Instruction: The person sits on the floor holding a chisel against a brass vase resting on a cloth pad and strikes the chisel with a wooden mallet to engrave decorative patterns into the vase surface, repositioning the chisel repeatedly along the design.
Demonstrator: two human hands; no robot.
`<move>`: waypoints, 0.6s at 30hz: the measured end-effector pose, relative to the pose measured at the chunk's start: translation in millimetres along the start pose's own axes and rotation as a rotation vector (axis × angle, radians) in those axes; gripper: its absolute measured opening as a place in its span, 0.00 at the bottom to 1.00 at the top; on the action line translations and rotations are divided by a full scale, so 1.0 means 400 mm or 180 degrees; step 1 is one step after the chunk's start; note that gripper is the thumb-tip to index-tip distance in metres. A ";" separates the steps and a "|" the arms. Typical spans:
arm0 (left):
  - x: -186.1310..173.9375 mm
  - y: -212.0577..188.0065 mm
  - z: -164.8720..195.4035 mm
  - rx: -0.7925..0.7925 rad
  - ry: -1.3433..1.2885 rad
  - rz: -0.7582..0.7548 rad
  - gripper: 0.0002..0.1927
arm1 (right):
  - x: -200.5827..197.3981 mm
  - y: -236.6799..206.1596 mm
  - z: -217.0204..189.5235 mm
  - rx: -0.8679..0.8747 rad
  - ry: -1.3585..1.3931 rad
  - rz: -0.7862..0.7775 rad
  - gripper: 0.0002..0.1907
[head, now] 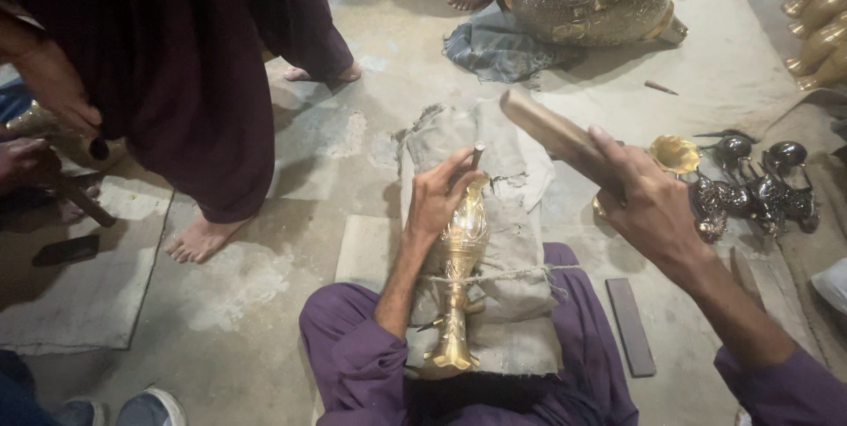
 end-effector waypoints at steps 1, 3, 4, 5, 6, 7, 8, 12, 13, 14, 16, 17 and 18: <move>0.000 0.001 0.003 0.0035 0.0035 0.0020 0.23 | 0.000 0.000 0.000 0.0016 0.0163 0.0011 0.40; -0.003 0.000 0.007 0.0067 -0.0006 0.0051 0.21 | 0.009 -0.002 -0.001 -0.0091 -0.0610 -0.0310 0.39; -0.004 0.001 0.008 0.0092 -0.0028 0.0052 0.21 | 0.015 -0.003 0.000 -0.0126 -0.0999 -0.0468 0.39; -0.002 0.002 0.007 0.0069 0.0002 0.0035 0.20 | 0.011 -0.004 0.004 -0.0079 -0.0957 -0.0458 0.38; -0.002 0.001 0.005 0.0037 0.0033 0.0029 0.20 | 0.010 -0.004 0.007 -0.0045 -0.0912 -0.0455 0.38; -0.001 -0.001 0.003 0.0001 0.0066 0.0009 0.20 | 0.008 -0.005 0.011 -0.0001 -0.0861 -0.0456 0.37; -0.001 0.000 0.000 -0.0016 0.0060 0.0002 0.20 | 0.005 -0.005 0.012 0.0003 -0.0745 -0.0388 0.39; 0.001 0.001 -0.005 0.0047 0.0028 0.0010 0.19 | 0.001 -0.004 0.025 0.0147 0.0012 -0.0151 0.43; 0.002 0.000 -0.003 0.0089 0.0020 0.0023 0.19 | 0.002 -0.002 0.030 0.0211 0.0278 -0.0104 0.44; 0.000 0.002 -0.004 0.0126 0.0096 0.0051 0.19 | 0.007 0.002 0.020 -0.0028 -0.0074 -0.0194 0.43; -0.002 0.001 -0.002 0.0183 0.0247 0.0097 0.18 | 0.022 0.008 -0.002 -0.0499 -0.0768 -0.0397 0.41; -0.001 -0.001 -0.003 0.0143 0.0170 0.0092 0.19 | 0.015 0.009 0.000 -0.0419 -0.0754 -0.0294 0.40; -0.002 -0.002 -0.005 0.0104 0.0093 0.0092 0.19 | 0.010 0.012 0.000 -0.0344 -0.0741 -0.0188 0.39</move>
Point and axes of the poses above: each hand's wrist, its own y-axis towards the middle knuckle, its own x-axis out of the palm, z = x × y, the point moved 7 cm from there along y, towards the middle knuckle, and after that the axes turned 3 degrees about -x, right-handed, at the moved point
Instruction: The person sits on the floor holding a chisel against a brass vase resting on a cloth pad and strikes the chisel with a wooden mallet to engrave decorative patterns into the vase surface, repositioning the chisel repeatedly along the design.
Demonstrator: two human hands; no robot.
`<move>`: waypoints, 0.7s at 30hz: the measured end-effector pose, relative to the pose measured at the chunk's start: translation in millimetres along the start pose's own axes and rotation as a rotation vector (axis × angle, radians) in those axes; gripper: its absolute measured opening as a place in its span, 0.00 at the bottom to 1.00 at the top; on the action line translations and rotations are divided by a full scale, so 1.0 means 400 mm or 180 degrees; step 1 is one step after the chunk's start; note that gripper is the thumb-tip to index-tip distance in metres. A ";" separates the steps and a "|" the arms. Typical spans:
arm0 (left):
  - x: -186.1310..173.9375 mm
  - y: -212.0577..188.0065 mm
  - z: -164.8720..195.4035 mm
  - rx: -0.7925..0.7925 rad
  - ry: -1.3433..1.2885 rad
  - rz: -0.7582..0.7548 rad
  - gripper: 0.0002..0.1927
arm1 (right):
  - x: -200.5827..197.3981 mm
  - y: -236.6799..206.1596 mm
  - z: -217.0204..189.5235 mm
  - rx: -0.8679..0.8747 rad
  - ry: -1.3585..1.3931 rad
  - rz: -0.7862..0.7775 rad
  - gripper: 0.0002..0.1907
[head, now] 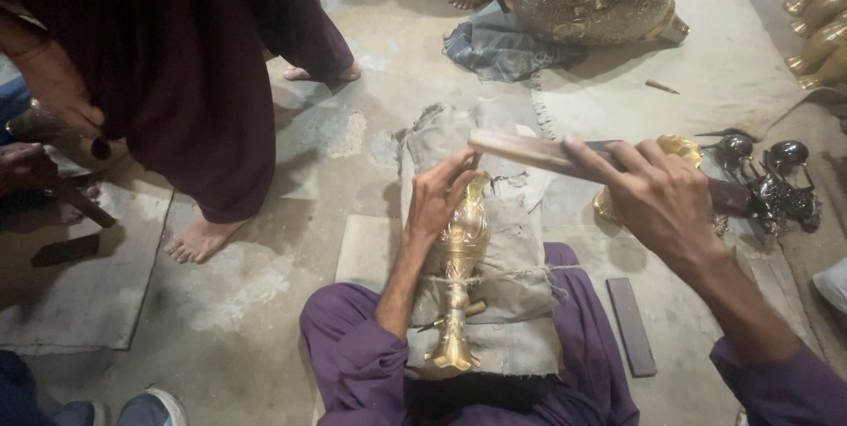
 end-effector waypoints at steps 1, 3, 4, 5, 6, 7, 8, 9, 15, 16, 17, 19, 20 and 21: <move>-0.001 -0.002 -0.001 -0.0051 -0.0077 0.0006 0.19 | -0.006 0.001 0.001 0.0078 0.0014 0.0090 0.38; -0.001 -0.004 -0.001 -0.0109 -0.0145 0.0004 0.21 | -0.015 0.003 0.004 0.0209 0.0906 0.0298 0.41; -0.001 -0.003 -0.001 -0.0132 -0.0182 0.0005 0.22 | -0.019 0.002 0.009 0.0274 0.1346 0.0406 0.43; 0.000 -0.002 0.001 -0.0117 -0.0157 0.0017 0.22 | -0.009 0.004 0.002 0.0193 0.0728 0.0130 0.41; -0.002 -0.001 0.001 -0.0107 -0.0128 0.0025 0.22 | 0.003 0.005 -0.003 0.0115 0.0116 -0.0146 0.39; -0.002 -0.001 0.003 -0.0087 -0.0095 0.0023 0.22 | 0.015 0.003 -0.003 0.0052 -0.0496 -0.0414 0.37; 0.001 0.000 0.000 -0.0134 -0.0089 -0.0013 0.22 | 0.011 0.006 0.003 0.0205 -0.0057 -0.0261 0.37; 0.004 0.000 -0.003 -0.0185 -0.0085 -0.0036 0.21 | 0.008 0.008 0.011 0.0344 0.0380 -0.0109 0.37; 0.006 -0.004 -0.004 -0.0094 -0.0054 -0.0044 0.20 | -0.007 0.009 0.000 0.0044 -0.0033 -0.0124 0.37; 0.006 -0.003 -0.003 -0.0047 -0.0050 -0.0038 0.20 | -0.016 0.007 0.001 0.0074 -0.0180 -0.0111 0.38; 0.007 -0.001 -0.005 -0.0071 -0.0043 -0.0065 0.20 | -0.026 0.007 0.004 0.0156 0.0064 -0.0045 0.39; 0.010 -0.001 -0.006 -0.0137 -0.0035 -0.0114 0.20 | -0.045 0.004 0.011 0.0310 0.0553 0.0070 0.40; 0.007 -0.001 -0.002 -0.0094 -0.0045 -0.0082 0.20 | -0.054 0.003 0.010 0.0309 0.0501 0.0095 0.40; 0.005 -0.002 0.003 -0.0057 -0.0058 -0.0060 0.20 | -0.061 0.000 0.009 0.0315 0.0452 0.0112 0.40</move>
Point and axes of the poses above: each hand's wrist, its own y-axis towards the middle knuckle, its own x-axis out of the palm, z = x × y, the point moved 7 cm from there along y, towards the middle knuckle, and after that the axes turned 3 degrees about -x, right-handed, at the moved point
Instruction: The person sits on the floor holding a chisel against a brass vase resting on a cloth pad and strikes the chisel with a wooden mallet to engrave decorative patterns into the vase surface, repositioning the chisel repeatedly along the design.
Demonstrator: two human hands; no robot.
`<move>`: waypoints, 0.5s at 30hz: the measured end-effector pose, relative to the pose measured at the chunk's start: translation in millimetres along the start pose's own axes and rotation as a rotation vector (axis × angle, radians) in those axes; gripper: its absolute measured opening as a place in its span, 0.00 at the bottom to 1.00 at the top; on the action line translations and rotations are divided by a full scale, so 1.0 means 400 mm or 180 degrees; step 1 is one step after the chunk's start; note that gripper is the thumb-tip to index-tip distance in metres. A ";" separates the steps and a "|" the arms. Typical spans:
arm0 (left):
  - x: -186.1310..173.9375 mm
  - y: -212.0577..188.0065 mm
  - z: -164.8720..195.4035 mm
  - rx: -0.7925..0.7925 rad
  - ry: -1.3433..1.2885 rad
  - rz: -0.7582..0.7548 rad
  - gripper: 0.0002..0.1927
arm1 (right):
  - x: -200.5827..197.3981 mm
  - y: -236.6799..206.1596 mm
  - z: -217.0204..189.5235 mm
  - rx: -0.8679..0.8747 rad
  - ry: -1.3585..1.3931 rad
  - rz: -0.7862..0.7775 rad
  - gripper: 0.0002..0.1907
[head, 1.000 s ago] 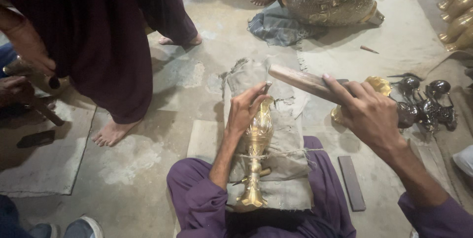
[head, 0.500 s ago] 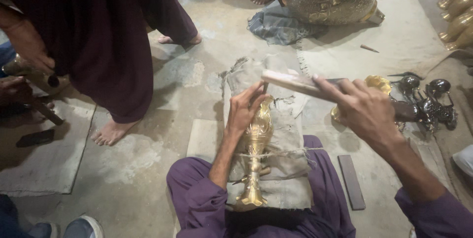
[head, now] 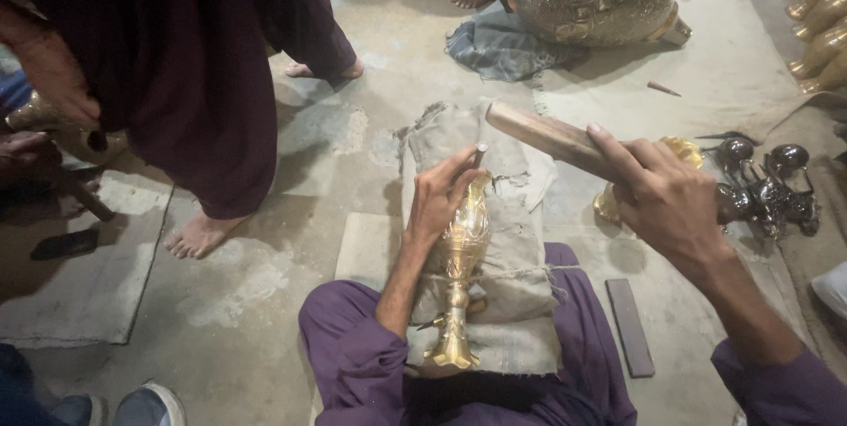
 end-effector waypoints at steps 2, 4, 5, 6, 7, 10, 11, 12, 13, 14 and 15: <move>-0.002 -0.002 0.008 0.0024 0.0014 0.0014 0.20 | -0.009 -0.001 -0.001 0.0006 0.0011 0.0056 0.39; -0.005 -0.005 0.011 -0.0011 0.0077 0.0024 0.19 | -0.012 -0.001 -0.001 -0.0017 0.0137 0.0133 0.39; -0.007 -0.004 0.013 0.0015 0.0090 0.0043 0.19 | -0.005 0.000 0.005 0.0073 0.0264 0.0075 0.40; -0.008 -0.005 0.016 0.0038 0.0104 0.0064 0.19 | 0.003 -0.002 0.012 0.0159 0.0392 0.0014 0.41; -0.010 -0.005 0.018 0.0063 0.0115 0.0081 0.19 | 0.011 -0.003 0.019 0.0250 0.0519 -0.0048 0.42; -0.010 -0.003 0.020 0.0070 0.0032 0.0114 0.19 | 0.041 -0.002 -0.007 -0.0378 -0.0757 -0.0334 0.35; -0.007 -0.001 0.016 -0.0013 0.0019 0.0072 0.20 | 0.045 -0.002 -0.003 -0.0293 -0.0603 -0.0292 0.34; -0.003 0.001 0.014 -0.0092 0.0004 0.0036 0.20 | 0.048 -0.001 0.000 -0.0214 -0.0454 -0.0246 0.34; -0.002 0.003 0.011 -0.0173 -0.0010 0.0009 0.21 | 0.053 0.004 0.003 -0.0144 -0.0306 -0.0199 0.33; -0.003 0.003 0.013 -0.0199 0.0000 0.0024 0.22 | 0.060 0.005 0.003 -0.0147 -0.0164 -0.0214 0.34; -0.005 0.003 0.014 -0.0225 0.0010 0.0034 0.22 | 0.065 0.007 0.003 -0.0145 -0.0019 -0.0230 0.34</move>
Point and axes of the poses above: each hand's wrist, its own y-axis towards the middle knuckle, its own x-axis out of the palm, z = x × y, the point moved 7 cm from there along y, towards the middle knuckle, and after that the axes turned 3 degrees about -x, right-handed, at the moved point
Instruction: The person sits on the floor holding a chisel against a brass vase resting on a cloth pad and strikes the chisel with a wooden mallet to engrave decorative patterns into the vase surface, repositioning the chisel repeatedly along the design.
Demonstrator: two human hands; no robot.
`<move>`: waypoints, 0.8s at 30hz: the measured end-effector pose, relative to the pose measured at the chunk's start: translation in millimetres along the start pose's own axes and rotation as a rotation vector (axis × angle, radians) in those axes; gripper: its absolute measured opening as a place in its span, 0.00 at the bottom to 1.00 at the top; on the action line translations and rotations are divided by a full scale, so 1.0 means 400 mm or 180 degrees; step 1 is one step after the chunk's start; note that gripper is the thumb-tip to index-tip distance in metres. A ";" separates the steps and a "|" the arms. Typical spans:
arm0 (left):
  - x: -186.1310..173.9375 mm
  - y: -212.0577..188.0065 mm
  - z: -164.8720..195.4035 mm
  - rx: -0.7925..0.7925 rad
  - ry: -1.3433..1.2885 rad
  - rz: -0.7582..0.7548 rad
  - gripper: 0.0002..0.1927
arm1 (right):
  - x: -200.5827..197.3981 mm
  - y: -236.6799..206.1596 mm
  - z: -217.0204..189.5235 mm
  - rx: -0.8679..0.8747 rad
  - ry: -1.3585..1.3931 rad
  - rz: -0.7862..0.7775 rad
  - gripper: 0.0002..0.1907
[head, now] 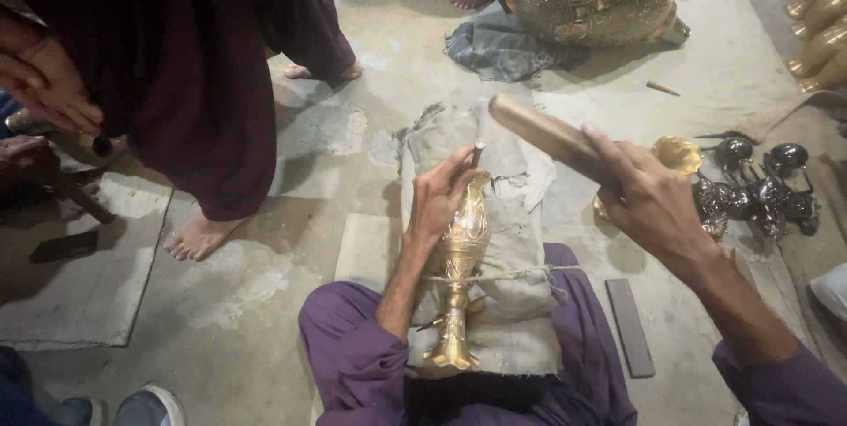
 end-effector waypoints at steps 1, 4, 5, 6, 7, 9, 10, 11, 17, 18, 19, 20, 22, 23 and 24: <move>-0.001 -0.001 0.002 -0.0029 0.0006 -0.0003 0.22 | 0.004 -0.001 0.000 0.0009 0.0146 -0.0020 0.34; -0.004 -0.002 0.009 0.0073 0.0007 0.0011 0.22 | 0.019 -0.009 0.008 0.0045 -0.0984 -0.0338 0.33; -0.004 -0.002 0.006 0.0051 -0.0026 0.0006 0.22 | 0.009 -0.012 0.012 0.0153 -0.0364 -0.0098 0.36; -0.004 -0.003 0.002 0.0030 -0.0060 0.0006 0.22 | 0.005 -0.011 0.015 0.0257 0.0255 0.0142 0.38; -0.001 -0.006 -0.002 0.0003 -0.0096 0.0001 0.22 | 0.001 -0.014 0.021 0.0365 0.0876 0.0373 0.41; 0.002 -0.008 -0.005 0.0145 0.0043 0.0046 0.23 | 0.021 -0.015 0.009 0.0035 -0.0195 -0.0058 0.40; 0.003 -0.007 -0.008 0.0220 0.0121 0.0062 0.23 | 0.036 -0.014 0.002 -0.0120 -0.0723 -0.0269 0.39; 0.009 -0.006 -0.018 0.0136 0.0118 -0.0005 0.23 | 0.032 -0.015 0.009 0.0013 -0.0417 -0.0126 0.38; 0.012 -0.011 -0.028 0.0125 0.0071 0.0011 0.22 | 0.042 -0.026 0.013 0.0080 -0.0390 -0.0249 0.36; 0.012 -0.009 -0.028 0.0104 0.0089 -0.0011 0.22 | 0.034 -0.029 0.009 0.0070 -0.0501 -0.0167 0.37; 0.014 -0.007 -0.025 0.0087 0.0107 -0.0020 0.23 | 0.025 -0.032 0.007 0.0051 -0.0620 -0.0079 0.37; 0.012 -0.007 -0.022 0.0091 0.0078 -0.0010 0.23 | 0.013 -0.029 0.006 0.0082 -0.0107 0.0147 0.38; 0.008 -0.006 -0.016 0.0094 0.0016 -0.0013 0.22 | -0.008 -0.026 0.008 0.0169 0.0923 0.0582 0.42; 0.010 -0.004 -0.011 0.0101 0.0035 -0.0011 0.22 | 0.002 -0.023 0.003 0.0120 0.0401 0.0261 0.41; 0.009 -0.002 -0.008 0.0105 0.0060 -0.0015 0.23 | 0.012 -0.023 0.001 0.0079 -0.0115 -0.0058 0.39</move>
Point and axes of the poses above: each hand's wrist, its own y-axis towards the middle knuckle, its own x-axis out of the palm, z = x × y, the point moved 7 cm from there along y, towards the middle knuckle, and after that the axes turned 3 degrees about -x, right-handed, at the moved point
